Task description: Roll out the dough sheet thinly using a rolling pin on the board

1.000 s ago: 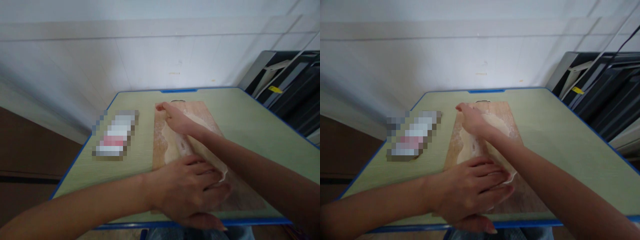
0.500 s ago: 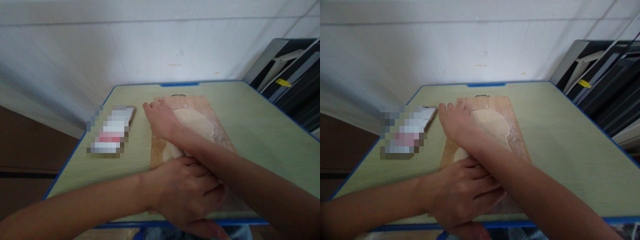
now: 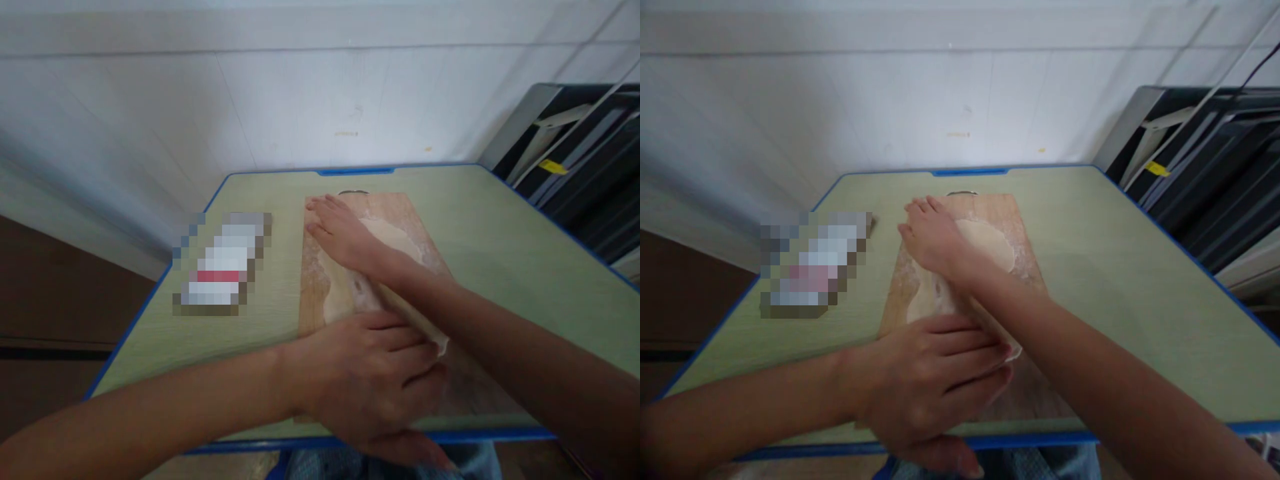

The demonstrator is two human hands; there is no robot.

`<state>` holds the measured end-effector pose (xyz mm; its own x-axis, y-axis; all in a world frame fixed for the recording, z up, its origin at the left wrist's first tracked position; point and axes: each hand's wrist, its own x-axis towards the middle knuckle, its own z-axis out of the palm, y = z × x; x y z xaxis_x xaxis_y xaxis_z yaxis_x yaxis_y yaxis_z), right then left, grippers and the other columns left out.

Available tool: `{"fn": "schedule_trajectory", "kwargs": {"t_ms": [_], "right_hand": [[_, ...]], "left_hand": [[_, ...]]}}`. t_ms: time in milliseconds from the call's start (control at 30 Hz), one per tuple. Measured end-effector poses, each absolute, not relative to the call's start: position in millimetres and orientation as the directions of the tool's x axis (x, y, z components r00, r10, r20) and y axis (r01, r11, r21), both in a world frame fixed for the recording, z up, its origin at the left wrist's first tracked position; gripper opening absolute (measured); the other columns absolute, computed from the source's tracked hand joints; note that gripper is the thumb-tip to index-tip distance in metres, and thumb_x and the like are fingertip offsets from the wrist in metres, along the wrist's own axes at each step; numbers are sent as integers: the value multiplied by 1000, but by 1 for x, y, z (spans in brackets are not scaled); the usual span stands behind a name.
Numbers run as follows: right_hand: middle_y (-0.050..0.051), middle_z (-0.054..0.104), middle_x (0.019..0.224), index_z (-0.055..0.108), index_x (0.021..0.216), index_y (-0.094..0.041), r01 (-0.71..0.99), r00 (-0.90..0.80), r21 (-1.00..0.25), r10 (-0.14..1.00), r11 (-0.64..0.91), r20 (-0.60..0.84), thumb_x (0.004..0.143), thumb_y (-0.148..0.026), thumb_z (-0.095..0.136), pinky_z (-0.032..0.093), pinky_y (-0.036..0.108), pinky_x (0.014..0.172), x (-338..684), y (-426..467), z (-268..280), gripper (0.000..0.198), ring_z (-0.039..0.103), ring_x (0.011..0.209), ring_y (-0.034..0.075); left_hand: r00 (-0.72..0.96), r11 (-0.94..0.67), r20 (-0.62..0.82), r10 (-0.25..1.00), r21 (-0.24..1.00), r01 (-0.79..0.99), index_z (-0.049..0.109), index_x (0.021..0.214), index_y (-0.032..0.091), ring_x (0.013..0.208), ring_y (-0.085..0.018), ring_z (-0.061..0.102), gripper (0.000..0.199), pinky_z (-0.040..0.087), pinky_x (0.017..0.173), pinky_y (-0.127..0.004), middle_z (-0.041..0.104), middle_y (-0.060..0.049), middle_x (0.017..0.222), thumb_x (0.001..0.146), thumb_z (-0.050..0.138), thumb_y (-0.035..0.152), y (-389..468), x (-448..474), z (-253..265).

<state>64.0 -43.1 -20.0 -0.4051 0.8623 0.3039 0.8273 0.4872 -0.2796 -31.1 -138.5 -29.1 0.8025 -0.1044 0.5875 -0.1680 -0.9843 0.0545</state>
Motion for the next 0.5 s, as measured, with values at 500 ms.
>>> {"fn": "schedule_trajectory", "kwargs": {"t_ms": [500], "right_hand": [[19, 30, 154, 39, 141, -5, 896, -361, -222, 922, 384, 136, 98, -27, 37, 29, 58, 109, 56, -53, -10, 49, 24, 142, 34]], "left_hand": [[792, -984, 602, -102, 55, -168, 69, 83, 6, 71, -21, 64, 62, 52, 70, -34, 69, -11, 77, 97, 31, 52, -141, -32, -29]]}}
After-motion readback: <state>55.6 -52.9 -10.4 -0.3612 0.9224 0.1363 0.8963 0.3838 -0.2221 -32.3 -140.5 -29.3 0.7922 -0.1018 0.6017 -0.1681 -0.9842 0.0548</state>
